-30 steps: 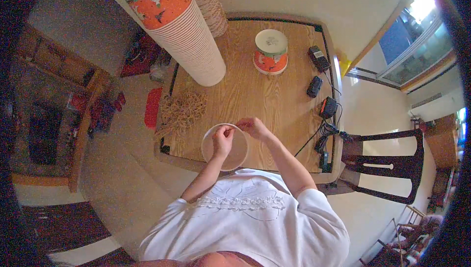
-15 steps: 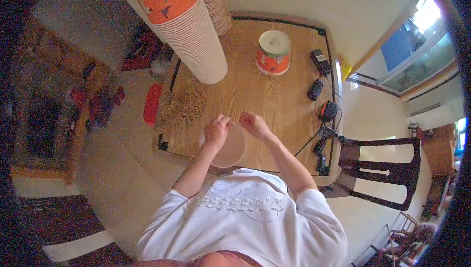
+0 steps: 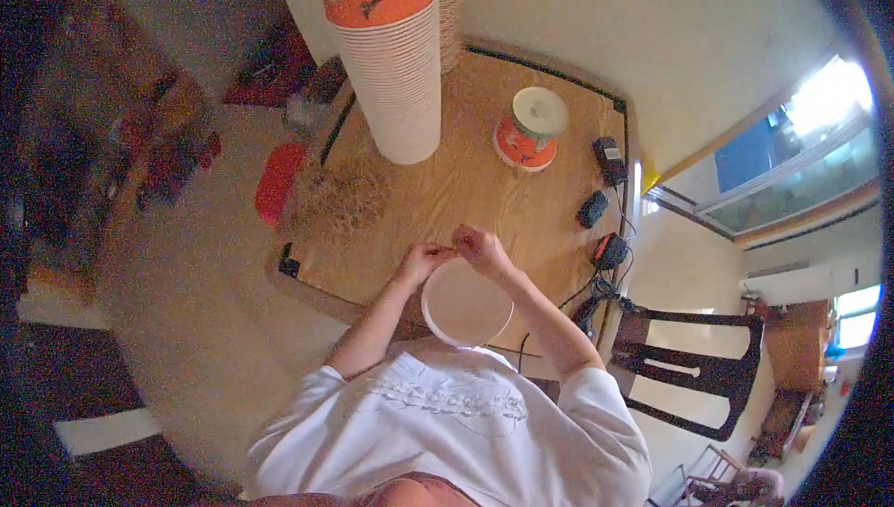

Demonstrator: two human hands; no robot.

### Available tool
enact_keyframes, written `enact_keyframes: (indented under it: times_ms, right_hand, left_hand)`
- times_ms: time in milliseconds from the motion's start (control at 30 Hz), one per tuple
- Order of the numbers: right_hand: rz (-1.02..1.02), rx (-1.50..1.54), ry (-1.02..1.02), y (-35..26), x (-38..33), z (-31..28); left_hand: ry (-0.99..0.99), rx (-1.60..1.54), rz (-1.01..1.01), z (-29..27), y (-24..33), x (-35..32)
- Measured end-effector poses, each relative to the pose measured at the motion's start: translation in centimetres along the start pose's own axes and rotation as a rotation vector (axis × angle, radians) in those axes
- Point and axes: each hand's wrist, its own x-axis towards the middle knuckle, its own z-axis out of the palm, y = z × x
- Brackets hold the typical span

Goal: Placing rubber bands around the rims of paper cups and stacking them.

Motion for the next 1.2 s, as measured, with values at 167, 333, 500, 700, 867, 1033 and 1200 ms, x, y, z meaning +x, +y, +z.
enact_keyframes:
  times_ms: [167,333,500,700,867,1033,1200]
  right_hand:
    - [0.105,0.073,-0.065,-0.2,1.0,0.2]
    - [0.226,-0.152,-0.175,-0.4,1.7,-0.1]
    - [0.153,-0.049,-0.263,-0.3,1.7,-0.6]
    - [0.180,-0.126,-0.218,-0.7,1.0,-1.0]
    - [0.261,-0.295,-0.135,-1.2,0.8,-0.9]
    - [0.259,-0.196,-0.113,-0.8,-0.4,-0.7]
    - [0.254,-0.125,-0.108,-0.4,-1.0,-0.5]
  left_hand:
    - [0.012,-0.281,-0.089,0.8,-1.4,0.7]
    - [0.118,-0.116,0.103,1.6,-2.2,0.5]
    - [0.144,-0.070,0.053,2.0,-2.9,0.3]
    - [0.051,-0.145,0.017,2.0,-2.8,-0.2]
    - [-0.196,-0.285,0.068,0.0,-2.3,-1.0]
    - [-0.123,0.018,0.332,-0.5,-1.6,-0.6]
    - [0.006,0.237,0.563,0.2,-1.7,-0.8]
